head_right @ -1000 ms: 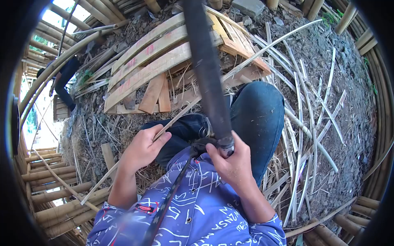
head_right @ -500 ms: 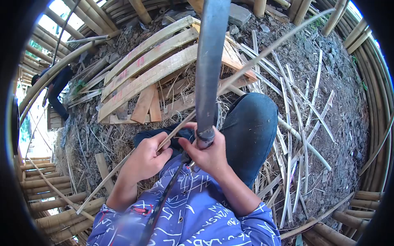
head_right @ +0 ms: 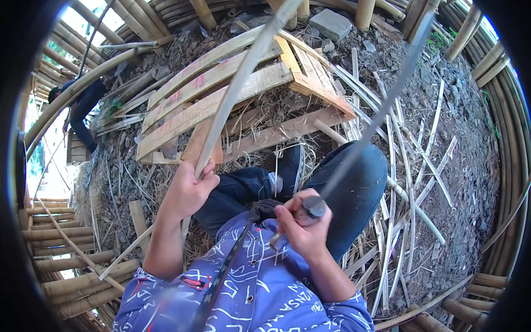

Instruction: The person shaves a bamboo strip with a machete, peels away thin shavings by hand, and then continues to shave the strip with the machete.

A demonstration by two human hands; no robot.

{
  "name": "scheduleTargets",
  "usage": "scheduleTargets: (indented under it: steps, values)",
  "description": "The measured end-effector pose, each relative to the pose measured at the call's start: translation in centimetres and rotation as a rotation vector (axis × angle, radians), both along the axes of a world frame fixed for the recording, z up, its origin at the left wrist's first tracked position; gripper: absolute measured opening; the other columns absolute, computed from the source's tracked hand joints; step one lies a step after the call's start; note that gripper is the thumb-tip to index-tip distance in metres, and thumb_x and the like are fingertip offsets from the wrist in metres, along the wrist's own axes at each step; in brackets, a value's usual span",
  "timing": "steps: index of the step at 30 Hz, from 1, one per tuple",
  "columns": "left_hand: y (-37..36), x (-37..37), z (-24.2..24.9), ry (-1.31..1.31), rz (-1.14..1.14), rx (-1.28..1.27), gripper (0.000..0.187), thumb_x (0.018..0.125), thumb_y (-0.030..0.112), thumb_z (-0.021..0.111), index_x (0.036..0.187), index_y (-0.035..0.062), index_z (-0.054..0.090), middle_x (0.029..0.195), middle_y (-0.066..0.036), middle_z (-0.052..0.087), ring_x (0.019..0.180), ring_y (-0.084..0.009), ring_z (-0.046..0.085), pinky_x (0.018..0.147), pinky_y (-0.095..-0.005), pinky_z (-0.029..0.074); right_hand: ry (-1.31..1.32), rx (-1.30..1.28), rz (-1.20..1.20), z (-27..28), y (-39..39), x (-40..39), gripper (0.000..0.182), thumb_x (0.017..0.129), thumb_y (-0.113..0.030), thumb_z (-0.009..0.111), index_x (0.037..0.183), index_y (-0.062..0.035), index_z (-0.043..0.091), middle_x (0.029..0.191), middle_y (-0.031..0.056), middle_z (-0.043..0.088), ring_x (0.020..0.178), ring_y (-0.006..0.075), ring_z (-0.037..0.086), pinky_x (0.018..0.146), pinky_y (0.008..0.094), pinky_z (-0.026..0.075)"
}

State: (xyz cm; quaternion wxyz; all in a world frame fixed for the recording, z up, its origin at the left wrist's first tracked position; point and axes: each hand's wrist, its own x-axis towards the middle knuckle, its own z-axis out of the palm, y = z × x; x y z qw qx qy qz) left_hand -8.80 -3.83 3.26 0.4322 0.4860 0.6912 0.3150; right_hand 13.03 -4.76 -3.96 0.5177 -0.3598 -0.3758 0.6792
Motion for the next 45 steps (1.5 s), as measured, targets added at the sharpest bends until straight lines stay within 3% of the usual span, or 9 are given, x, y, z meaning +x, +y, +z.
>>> scheduleTargets:
  steps: [7,13,18,25,27,28,32,41,45]
  values:
    - [-1.5,-3.0,-0.9,-0.157,-0.306,-0.205,0.024,0.094,0.025,0.055,0.081,0.0045,0.058,0.063,0.006,0.039,0.059,-0.0037,0.033,0.050,-0.0223,0.028,-0.190,0.229,-0.673,4.3,2.7,11.3,0.017,0.083,-0.006,0.065,0.087,-0.0099,0.049,0.080,0.0140,0.063,0.044,0.0034,0.046,0.040,0.0162,0.042]
    - [-2.3,-5.1,-2.4,-0.378,-0.499,-0.705,0.049,0.096,0.043,0.047,0.082,-0.0003,0.065,0.052,0.005,0.045,0.042,-0.0038,0.040,0.040,-0.0199,0.034,-0.436,0.148,-1.228,5.6,2.0,23.9,0.018,0.084,-0.011,0.069,0.088,-0.0091,0.052,0.121,0.0200,0.058,0.046,-0.0003,0.042,0.042,0.0131,0.038]
    - [-1.4,-3.6,-3.7,-0.282,-0.496,-0.752,0.046,0.092,0.042,0.057,0.076,-0.0010,0.065,0.051,0.002,0.049,0.040,-0.0046,0.044,0.038,-0.0208,0.037,-0.422,-0.040,-1.232,2.8,-1.0,25.0,0.015,0.086,-0.012,0.065,0.093,-0.0056,0.054,0.074,0.0074,0.059,0.049,0.0050,0.046,0.041,0.0163,0.039]
    - [0.5,-2.0,-4.6,0.174,-0.597,-0.528,0.033,0.071,0.025,0.079,0.072,-0.0009,0.059,0.054,-0.004,0.055,0.044,-0.0139,0.048,0.045,-0.0277,0.040,-0.701,-0.135,-0.742,1.2,0.8,17.0,0.013,0.081,-0.011,0.067,0.086,-0.0056,0.055,0.058,0.0013,0.054,0.042,0.0068,0.049,0.036,0.0190,0.039]
    - [0.3,-1.9,-5.1,0.263,-0.567,-0.065,0.026,0.070,0.018,0.074,0.078,-0.0011,0.057,0.056,-0.012,0.053,0.046,-0.0214,0.046,0.049,-0.0312,0.041,-0.670,-0.102,-0.612,0.9,1.5,15.7,0.014,0.080,-0.008,0.067,0.078,-0.0059,0.053,0.056,-0.0007,0.051,0.043,0.0067,0.049,0.041,0.0195,0.037]
    - [0.5,-1.8,-4.2,0.354,-0.574,-0.098,0.021,0.067,0.009,0.065,0.083,0.0001,0.054,0.058,-0.019,0.051,0.050,-0.0322,0.052,0.052,-0.0370,0.043,-0.808,-0.060,-0.601,0.4,1.9,15.3,0.014,0.079,-0.007,0.067,0.076,-0.0047,0.054,0.056,-0.0011,0.051,0.044,0.0074,0.049,0.043,0.0209,0.037]
    - [0.7,-2.0,-3.5,0.635,-0.712,0.009,0.035,0.062,0.006,0.056,0.095,0.0001,0.049,0.064,-0.023,0.054,0.067,-0.0416,0.058,0.059,-0.0470,0.045,-1.136,0.146,-0.575,1.2,4.4,13.7,0.008,0.078,-0.003,0.063,0.082,0.0008,0.057,0.055,0.0051,0.051,0.045,0.0132,0.048,0.048,0.0288,0.038]
    - [2.0,-1.9,-1.0,0.762,-0.710,-0.073,0.031,0.068,0.007,0.052,0.099,0.0022,0.054,0.074,-0.020,0.059,0.072,-0.0425,0.058,0.064,-0.0472,0.045,-1.375,0.124,-0.589,1.2,7.5,18.0,0.013,0.076,-0.002,0.059,0.087,0.0019,0.059,0.060,0.0119,0.054,0.051,0.0198,0.053,0.052,0.0327,0.042]
    - [2.4,-1.8,-1.7,0.688,-0.569,0.042,0.029,0.070,0.019,0.066,0.091,0.0022,0.055,0.071,-0.018,0.059,0.068,-0.0400,0.058,0.062,-0.0423,0.046,-1.395,0.091,-0.572,1.2,7.8,18.7,0.014,0.076,-0.005,0.061,0.088,0.0022,0.059,0.064,0.0124,0.057,0.055,0.0199,0.058,0.055,0.0328,0.045]
